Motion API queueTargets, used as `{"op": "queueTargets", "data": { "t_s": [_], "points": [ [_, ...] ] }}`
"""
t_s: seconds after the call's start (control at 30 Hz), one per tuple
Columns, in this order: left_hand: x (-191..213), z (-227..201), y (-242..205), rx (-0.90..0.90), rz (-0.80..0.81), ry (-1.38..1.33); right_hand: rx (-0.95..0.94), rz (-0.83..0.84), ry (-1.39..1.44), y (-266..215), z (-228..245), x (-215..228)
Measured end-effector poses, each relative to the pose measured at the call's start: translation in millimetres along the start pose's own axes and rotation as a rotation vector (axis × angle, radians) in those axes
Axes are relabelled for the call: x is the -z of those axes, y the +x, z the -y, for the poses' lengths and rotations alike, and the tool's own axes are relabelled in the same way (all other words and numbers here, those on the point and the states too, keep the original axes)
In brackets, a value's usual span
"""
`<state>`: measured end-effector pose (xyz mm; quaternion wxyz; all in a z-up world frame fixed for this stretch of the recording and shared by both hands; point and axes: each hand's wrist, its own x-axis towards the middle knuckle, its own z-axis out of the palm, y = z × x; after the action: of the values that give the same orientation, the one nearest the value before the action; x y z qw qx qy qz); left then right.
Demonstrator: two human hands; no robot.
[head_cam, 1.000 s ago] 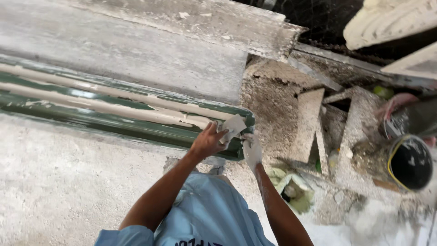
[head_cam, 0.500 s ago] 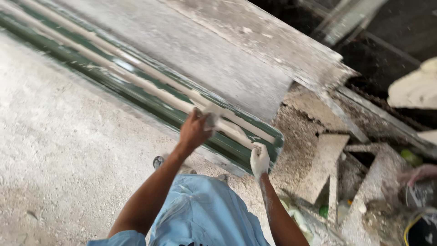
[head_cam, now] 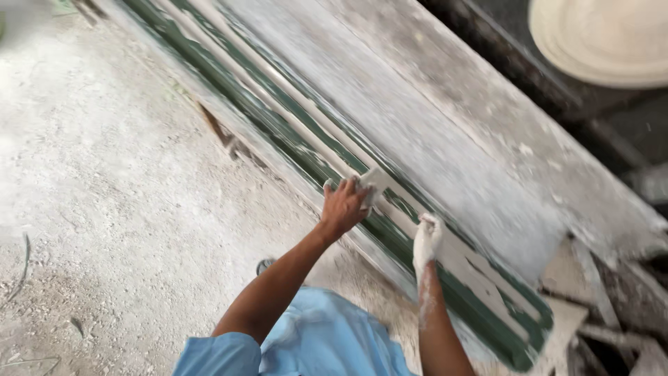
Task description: The person mixes a white gypsum slurry in a bowl and then uses a roller to apply the coating onto long green mold sections laid on a workbench. The person repeatedly dips the roller into the slurry and rolls it along the mold to spread the material evenly.
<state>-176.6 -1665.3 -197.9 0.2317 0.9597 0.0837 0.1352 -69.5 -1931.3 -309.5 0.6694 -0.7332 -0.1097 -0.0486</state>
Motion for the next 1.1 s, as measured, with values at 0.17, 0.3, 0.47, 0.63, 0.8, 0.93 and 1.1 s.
{"op": "queueTargets", "data": {
  "t_s": [0.17,0.3,0.47,0.63,0.8,0.93,1.1],
  "points": [
    [76.4,109.7,21.0,-0.123,-0.273,0.150,-0.216,0.076,-0.055,18.7,38.2,-164.1],
    [136.4,178.7,39.0,0.111,-0.311,-0.163,-0.284,0.167,-0.005,26.3,58.3,-267.0],
    [190.1,269.1,56.7,0.220,-0.323,-0.216,-0.297,0.278,-0.016,51.4,68.8,-382.5],
    [231.5,394.0,86.5,0.301,-0.440,-0.330,-0.283,0.312,-0.054,87.1,66.4,-525.6],
    [291.2,520.8,132.6,0.194,-0.243,-0.105,-0.164,0.462,0.034,131.9,73.5,-702.2],
    [326.9,604.3,170.8,0.150,-0.224,-0.001,-0.046,0.581,-0.007,165.4,78.6,-819.2],
    [381.3,721.4,202.7,0.202,-0.304,-0.046,-0.207,0.572,-0.007,187.5,86.7,-937.4]
  ]
}}
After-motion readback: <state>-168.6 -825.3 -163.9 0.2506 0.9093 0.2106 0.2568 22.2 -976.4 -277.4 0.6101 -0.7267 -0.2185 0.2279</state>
